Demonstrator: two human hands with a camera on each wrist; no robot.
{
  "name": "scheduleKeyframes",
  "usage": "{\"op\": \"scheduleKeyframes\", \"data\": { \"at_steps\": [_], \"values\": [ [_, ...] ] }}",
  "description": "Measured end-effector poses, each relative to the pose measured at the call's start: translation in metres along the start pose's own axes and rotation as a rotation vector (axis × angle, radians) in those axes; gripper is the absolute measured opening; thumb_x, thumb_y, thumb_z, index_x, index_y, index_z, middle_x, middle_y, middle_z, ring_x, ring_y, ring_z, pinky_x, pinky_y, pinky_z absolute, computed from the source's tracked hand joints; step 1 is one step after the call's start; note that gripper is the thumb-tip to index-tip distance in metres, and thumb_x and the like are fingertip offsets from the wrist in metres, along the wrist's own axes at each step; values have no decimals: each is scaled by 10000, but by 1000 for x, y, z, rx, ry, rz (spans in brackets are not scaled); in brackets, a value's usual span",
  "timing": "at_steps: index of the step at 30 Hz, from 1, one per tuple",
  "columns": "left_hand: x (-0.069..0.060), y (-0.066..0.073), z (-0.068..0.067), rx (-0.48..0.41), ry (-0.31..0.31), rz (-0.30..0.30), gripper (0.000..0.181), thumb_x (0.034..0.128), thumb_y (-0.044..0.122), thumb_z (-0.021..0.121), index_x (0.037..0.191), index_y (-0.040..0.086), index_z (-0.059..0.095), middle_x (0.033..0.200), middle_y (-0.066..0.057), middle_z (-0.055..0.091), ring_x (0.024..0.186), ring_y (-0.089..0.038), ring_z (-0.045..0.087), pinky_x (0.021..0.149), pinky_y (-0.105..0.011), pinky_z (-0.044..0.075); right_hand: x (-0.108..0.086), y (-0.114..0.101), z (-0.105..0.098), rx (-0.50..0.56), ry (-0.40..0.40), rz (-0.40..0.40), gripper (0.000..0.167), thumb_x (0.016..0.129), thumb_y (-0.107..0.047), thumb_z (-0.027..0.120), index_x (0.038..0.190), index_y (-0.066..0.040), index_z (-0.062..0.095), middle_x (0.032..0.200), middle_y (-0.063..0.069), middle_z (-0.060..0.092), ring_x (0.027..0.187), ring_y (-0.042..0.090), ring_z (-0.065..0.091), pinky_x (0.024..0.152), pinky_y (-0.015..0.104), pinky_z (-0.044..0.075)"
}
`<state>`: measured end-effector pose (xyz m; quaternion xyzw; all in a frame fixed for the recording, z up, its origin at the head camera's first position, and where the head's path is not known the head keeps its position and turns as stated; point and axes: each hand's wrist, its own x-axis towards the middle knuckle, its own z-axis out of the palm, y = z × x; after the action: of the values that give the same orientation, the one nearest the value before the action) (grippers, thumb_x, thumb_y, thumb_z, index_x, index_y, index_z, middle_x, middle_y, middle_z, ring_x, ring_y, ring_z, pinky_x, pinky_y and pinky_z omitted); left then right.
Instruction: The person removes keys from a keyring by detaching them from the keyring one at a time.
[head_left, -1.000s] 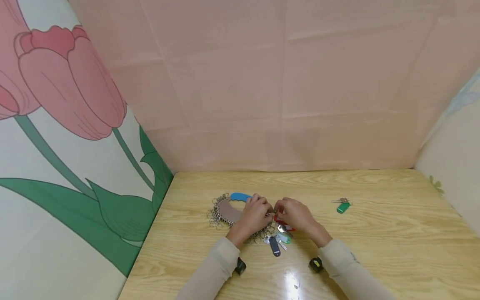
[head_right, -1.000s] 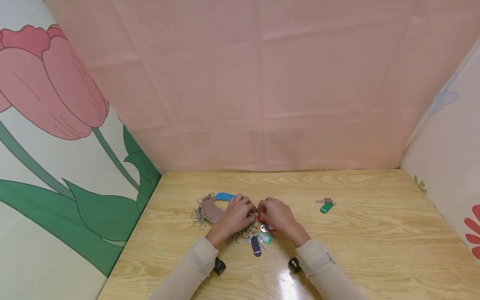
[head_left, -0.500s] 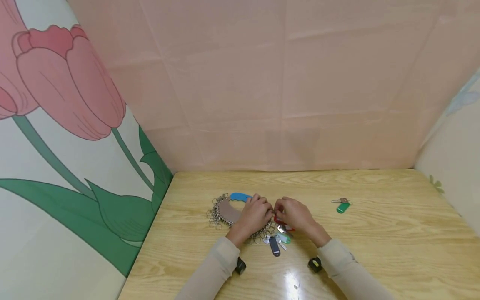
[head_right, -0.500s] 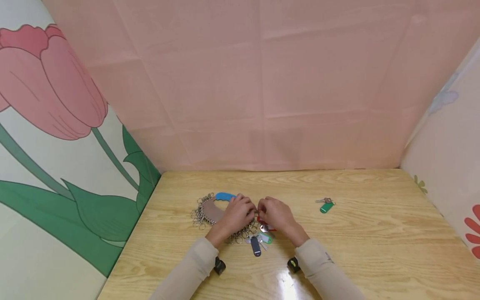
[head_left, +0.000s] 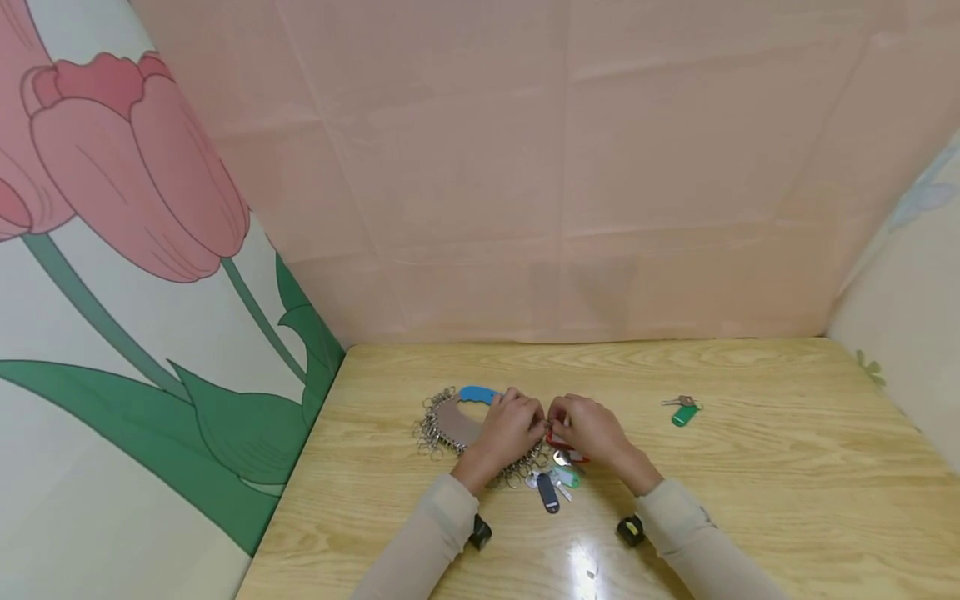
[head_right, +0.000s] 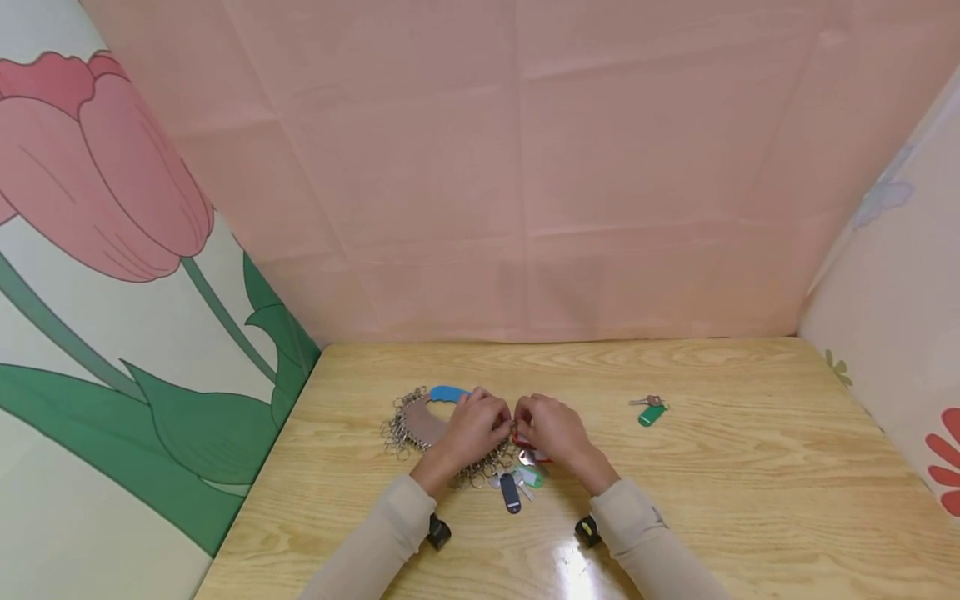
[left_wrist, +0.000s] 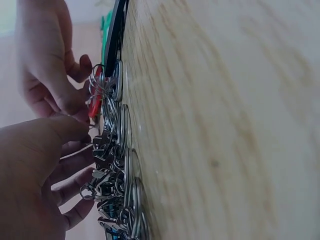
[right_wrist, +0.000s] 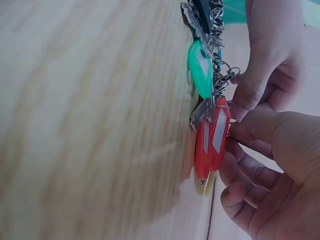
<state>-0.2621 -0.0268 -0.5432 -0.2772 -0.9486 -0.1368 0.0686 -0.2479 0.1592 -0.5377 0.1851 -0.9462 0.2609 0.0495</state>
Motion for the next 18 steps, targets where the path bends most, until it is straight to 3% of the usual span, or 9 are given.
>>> {"op": "scheduleKeyframes", "data": {
  "at_steps": [7, 18],
  "values": [
    [-1, -1, -2, -66, 10, -8, 163, 1048, 281, 686, 1141, 242, 814, 1108, 117, 804, 1039, -120, 590, 857, -298, 383, 0, -4, -1, 25, 14, 6, 68, 921, -107, 802, 932, -143, 745, 859, -54, 695, 710, 89, 567, 621, 296, 482],
    [-1, -2, -3, -134, 30, -34, 134, 1040, 264, 695, 1090, 211, 808, 1036, 99, 796, 1064, -136, 618, 916, -330, 441, -1, -8, 1, 23, 86, 52, 56, 931, -125, 787, 941, -104, 736, 857, -22, 704, 607, 73, 531, 516, 235, 434]
  ]
}}
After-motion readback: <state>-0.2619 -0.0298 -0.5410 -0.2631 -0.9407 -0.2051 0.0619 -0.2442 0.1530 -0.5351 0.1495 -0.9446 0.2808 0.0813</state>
